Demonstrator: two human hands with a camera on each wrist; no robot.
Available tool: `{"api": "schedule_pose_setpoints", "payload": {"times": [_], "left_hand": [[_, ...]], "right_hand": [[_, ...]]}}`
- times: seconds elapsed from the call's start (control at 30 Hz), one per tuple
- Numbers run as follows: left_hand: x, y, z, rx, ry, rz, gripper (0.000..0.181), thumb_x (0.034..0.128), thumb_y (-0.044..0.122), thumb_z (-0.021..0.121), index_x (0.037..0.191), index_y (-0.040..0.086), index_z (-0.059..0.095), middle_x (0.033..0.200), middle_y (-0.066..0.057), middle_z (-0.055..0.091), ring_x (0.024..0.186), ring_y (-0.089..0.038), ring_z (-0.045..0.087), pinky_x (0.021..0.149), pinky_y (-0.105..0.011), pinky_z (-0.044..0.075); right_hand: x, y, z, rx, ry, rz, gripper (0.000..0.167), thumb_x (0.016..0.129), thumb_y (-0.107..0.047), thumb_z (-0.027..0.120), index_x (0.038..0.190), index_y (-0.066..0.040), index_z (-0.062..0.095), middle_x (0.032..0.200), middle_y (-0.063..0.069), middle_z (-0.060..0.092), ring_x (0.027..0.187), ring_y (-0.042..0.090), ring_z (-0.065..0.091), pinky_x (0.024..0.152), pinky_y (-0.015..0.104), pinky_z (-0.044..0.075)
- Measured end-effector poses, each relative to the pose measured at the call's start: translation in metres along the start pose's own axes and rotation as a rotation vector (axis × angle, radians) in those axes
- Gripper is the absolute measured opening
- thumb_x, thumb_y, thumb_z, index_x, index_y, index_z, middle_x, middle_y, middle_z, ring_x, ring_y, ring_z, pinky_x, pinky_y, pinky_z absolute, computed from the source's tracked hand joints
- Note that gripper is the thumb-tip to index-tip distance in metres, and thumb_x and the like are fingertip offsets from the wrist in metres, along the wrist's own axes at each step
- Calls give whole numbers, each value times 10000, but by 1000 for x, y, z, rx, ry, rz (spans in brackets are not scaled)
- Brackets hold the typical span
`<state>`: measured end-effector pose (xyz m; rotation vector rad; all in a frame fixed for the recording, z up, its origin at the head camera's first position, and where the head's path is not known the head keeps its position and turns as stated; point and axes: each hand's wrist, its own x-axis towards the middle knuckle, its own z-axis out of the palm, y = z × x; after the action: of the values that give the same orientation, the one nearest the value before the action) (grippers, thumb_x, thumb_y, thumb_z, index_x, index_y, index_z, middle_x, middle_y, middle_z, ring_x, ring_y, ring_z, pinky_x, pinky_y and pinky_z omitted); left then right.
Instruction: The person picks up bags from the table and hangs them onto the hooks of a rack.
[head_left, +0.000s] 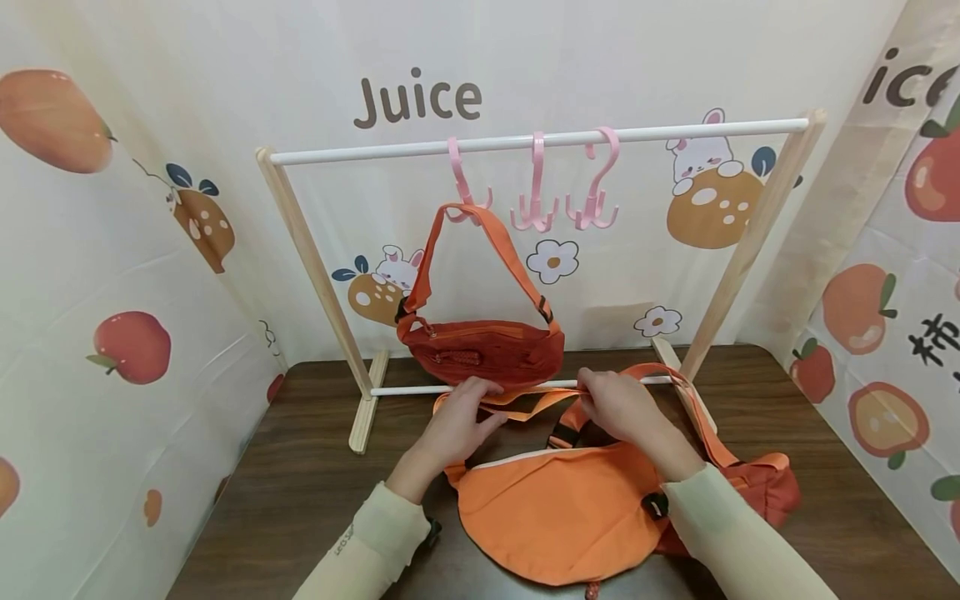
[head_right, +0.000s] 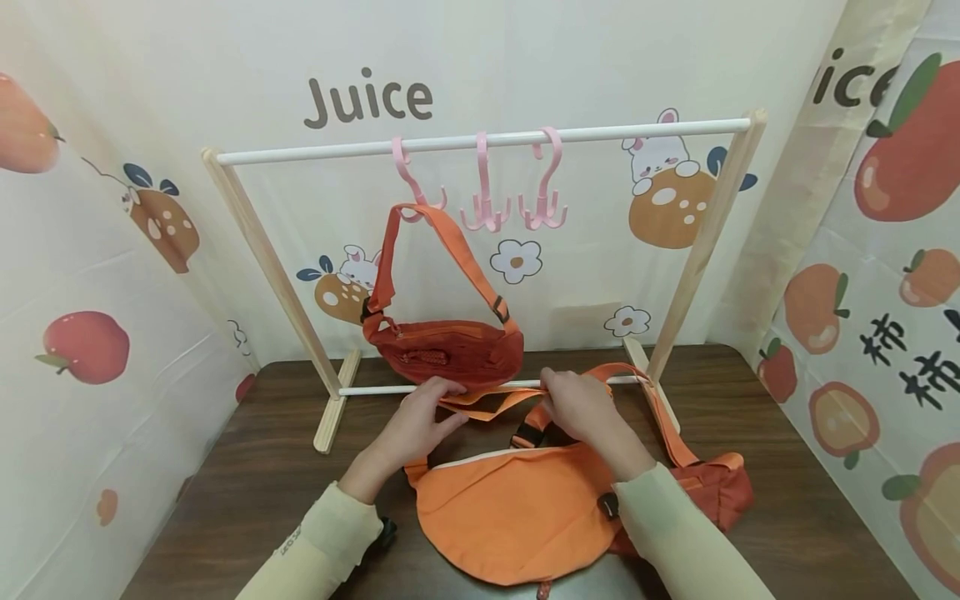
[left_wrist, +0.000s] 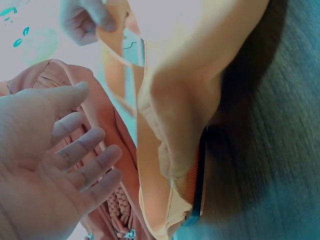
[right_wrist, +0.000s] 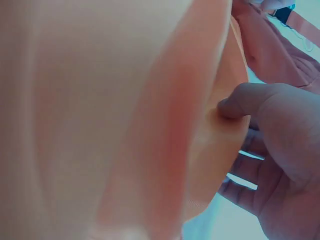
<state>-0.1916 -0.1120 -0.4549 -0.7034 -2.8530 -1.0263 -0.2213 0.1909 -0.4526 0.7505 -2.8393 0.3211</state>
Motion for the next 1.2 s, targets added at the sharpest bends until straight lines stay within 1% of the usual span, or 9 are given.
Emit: {"api": "schedule_pose_setpoints", "payload": {"times": [0.1, 0.2, 0.4, 0.57, 0.73, 0.83, 0.97, 1.1, 1.2], "left_hand": [[0, 1, 1, -15, 1, 9, 473, 1003, 323, 770, 1404, 121, 622, 1370, -64, 619, 1279, -269, 587, 1052, -488, 506], [0, 2, 2, -15, 14, 47, 565, 974, 386, 796, 1424, 110, 595, 1378, -81, 612, 1264, -294, 592, 1044, -491, 506], [3, 9, 4, 35, 40, 78, 752, 872, 508, 869, 1452, 138, 565, 1388, -42, 598, 1257, -282, 590, 1064, -502, 489], [4, 15, 7, 44, 10, 59, 877, 819, 601, 873, 1513, 189, 529, 1462, -8, 577, 1326, -239, 553, 1117, -527, 446], [5, 19, 13, 23, -24, 80, 977, 799, 622, 878, 1588, 244, 441, 1533, 44, 524, 1395, -215, 502, 1166, -553, 386], [5, 24, 17, 18, -25, 88, 1002, 801, 622, 876, 1603, 253, 402, 1516, 62, 523, 1361, -200, 517, 1141, -526, 420], [6, 29, 22, 13, 13, 117, 878, 892, 586, 808, 1584, 216, 415, 1398, 54, 584, 1208, -162, 581, 1028, -447, 506], [11, 31, 23, -52, 93, 141, 605, 1005, 341, 732, 1522, 159, 479, 1253, 34, 634, 1033, -135, 615, 893, -377, 537], [14, 33, 19, -118, 178, 149, 481, 1013, 172, 683, 1463, 114, 522, 1189, -3, 661, 965, -148, 623, 845, -373, 539]], "right_hand": [[-2, -4, -7, -1, 63, -40, 247, 905, -70, 771, 862, -146, 540, 646, -64, 458, 530, 133, 428, 506, 318, 356], [-3, -10, -15, 7, 103, -62, 224, 897, -58, 754, 882, -140, 547, 630, -78, 438, 509, 121, 401, 501, 311, 334], [-5, -18, -27, 6, 155, -105, 232, 883, -75, 746, 886, -164, 532, 623, -107, 423, 503, 99, 383, 510, 307, 321], [-8, -26, -34, 24, 195, -148, 220, 893, -112, 755, 919, -165, 543, 628, -116, 418, 507, 88, 385, 502, 301, 346], [-10, -35, -42, 79, 242, -158, 193, 902, -139, 737, 941, -170, 551, 633, -118, 409, 517, 79, 382, 484, 287, 337], [-8, -41, -48, 124, 294, -178, 162, 908, -130, 711, 957, -166, 561, 652, -117, 438, 535, 64, 388, 492, 276, 348], [-4, -52, -59, 198, 369, -215, 120, 916, -108, 680, 992, -124, 587, 686, -78, 511, 541, 52, 388, 500, 263, 375], [1, -62, -71, 276, 410, -219, 111, 941, -88, 671, 1028, -89, 602, 735, -56, 547, 549, 56, 404, 497, 259, 400], [3, -67, -78, 333, 417, -200, 127, 950, -63, 673, 1050, -85, 598, 727, -60, 524, 544, 60, 399, 486, 261, 388]]}}
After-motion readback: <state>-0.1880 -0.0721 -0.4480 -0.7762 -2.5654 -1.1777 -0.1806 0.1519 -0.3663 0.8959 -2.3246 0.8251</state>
